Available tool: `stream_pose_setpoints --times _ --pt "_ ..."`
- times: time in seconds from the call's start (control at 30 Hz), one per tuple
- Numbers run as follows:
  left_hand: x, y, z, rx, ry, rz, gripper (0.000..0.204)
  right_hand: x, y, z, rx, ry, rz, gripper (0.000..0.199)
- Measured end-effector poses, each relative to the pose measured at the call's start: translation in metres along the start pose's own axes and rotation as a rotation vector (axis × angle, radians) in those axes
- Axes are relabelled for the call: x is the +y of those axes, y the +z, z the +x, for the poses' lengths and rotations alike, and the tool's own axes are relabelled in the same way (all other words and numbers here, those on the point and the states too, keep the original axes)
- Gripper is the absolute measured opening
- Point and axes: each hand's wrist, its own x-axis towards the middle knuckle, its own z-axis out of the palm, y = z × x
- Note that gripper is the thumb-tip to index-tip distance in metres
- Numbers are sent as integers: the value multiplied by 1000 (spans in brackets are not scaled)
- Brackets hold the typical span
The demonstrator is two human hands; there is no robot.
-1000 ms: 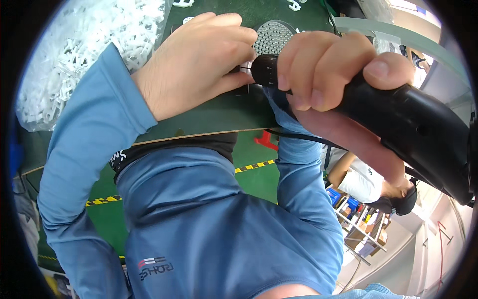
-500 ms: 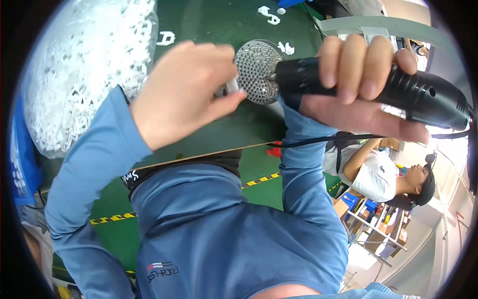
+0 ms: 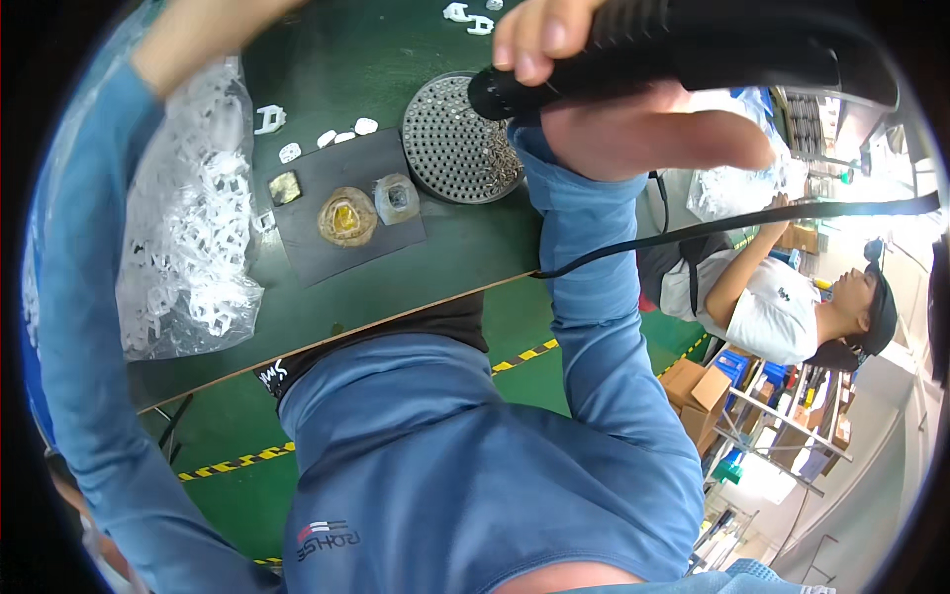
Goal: The person assembles small plastic components by fitting pieces together by hand and driving screws into them using an electric screwdriver.
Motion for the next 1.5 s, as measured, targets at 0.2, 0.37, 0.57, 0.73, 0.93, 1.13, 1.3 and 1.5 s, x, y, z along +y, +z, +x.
stream_pose_setpoints --times 0.2,0.37,0.57,0.73,0.93,1.13,1.3,1.5 --pt "31 47 -39 -403 -148 -248 11 0 16 6 44 90 -41 112" --pt "26 47 -29 -561 -209 -259 11 -3 18 9 136 136 -94 107" --pt "34 41 -33 -321 -217 -300 9 -11 46 13 591 -109 -296 95" --pt "102 30 -50 -30 -476 -869 16 -45 20 -44 62 -209 -923 40" --pt "123 38 -77 -161 -597 -1077 43 -39 49 -53 -407 222 -833 41" --pt "123 38 -76 -243 -680 -1192 57 -27 51 -53 -506 91 -915 36" --pt "107 31 -79 -66 -485 -667 43 -40 56 -55 -402 367 -1068 27" --pt "76 15 -90 153 -314 180 18 -27 52 -74 -342 555 -1057 33"
